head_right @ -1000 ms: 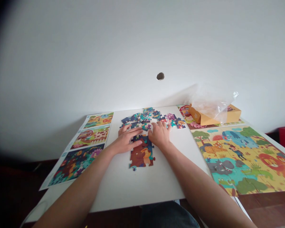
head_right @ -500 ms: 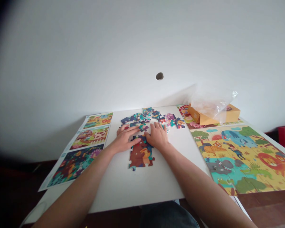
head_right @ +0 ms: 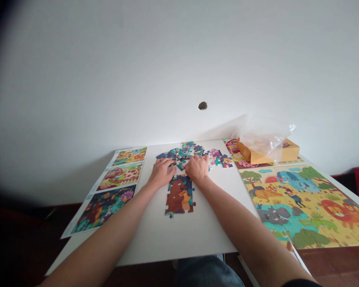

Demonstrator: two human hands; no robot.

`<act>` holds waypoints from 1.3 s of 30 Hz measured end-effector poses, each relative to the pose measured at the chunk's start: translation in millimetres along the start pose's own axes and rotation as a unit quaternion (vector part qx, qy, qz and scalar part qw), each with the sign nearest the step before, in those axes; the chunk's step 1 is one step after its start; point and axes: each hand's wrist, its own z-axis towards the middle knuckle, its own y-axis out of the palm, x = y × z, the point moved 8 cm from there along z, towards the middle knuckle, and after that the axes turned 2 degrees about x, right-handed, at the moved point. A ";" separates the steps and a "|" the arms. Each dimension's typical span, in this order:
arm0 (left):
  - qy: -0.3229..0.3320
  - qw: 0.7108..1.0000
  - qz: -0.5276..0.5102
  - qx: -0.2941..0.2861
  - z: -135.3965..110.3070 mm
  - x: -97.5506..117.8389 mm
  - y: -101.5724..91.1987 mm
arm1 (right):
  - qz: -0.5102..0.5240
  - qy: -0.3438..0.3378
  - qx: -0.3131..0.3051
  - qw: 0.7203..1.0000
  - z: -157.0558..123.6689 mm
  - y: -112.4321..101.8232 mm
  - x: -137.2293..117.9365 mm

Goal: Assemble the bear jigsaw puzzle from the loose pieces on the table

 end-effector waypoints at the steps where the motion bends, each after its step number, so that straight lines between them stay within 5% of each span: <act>1: -0.011 1.000 0.002 0.004 1.9 -0.5 -0.5 | 0.004 0.015 0.001 1.000 3.6 -0.6 3.9; 4: -0.021 1.000 0.007 0.015 7.9 0.1 -0.8 | 0.021 0.029 -0.001 0.999 10.2 0.2 10.4; 11: -0.006 0.999 0.003 -0.040 10.8 -2.2 14.4 | 0.057 -0.063 -0.047 0.995 10.7 14.9 -0.7; 17: -0.024 0.999 0.032 -0.030 9.0 -4.0 11.4 | 0.096 -0.136 -0.066 0.984 7.8 16.2 -11.4; 32: -0.146 0.987 0.051 0.039 7.0 -27.9 -2.6 | 0.089 -0.116 -0.064 0.987 7.9 11.5 -7.3; 39: -0.070 0.997 0.033 -0.020 9.2 -14.3 9.1 | 0.097 -0.120 -0.070 0.986 8.3 14.5 -8.0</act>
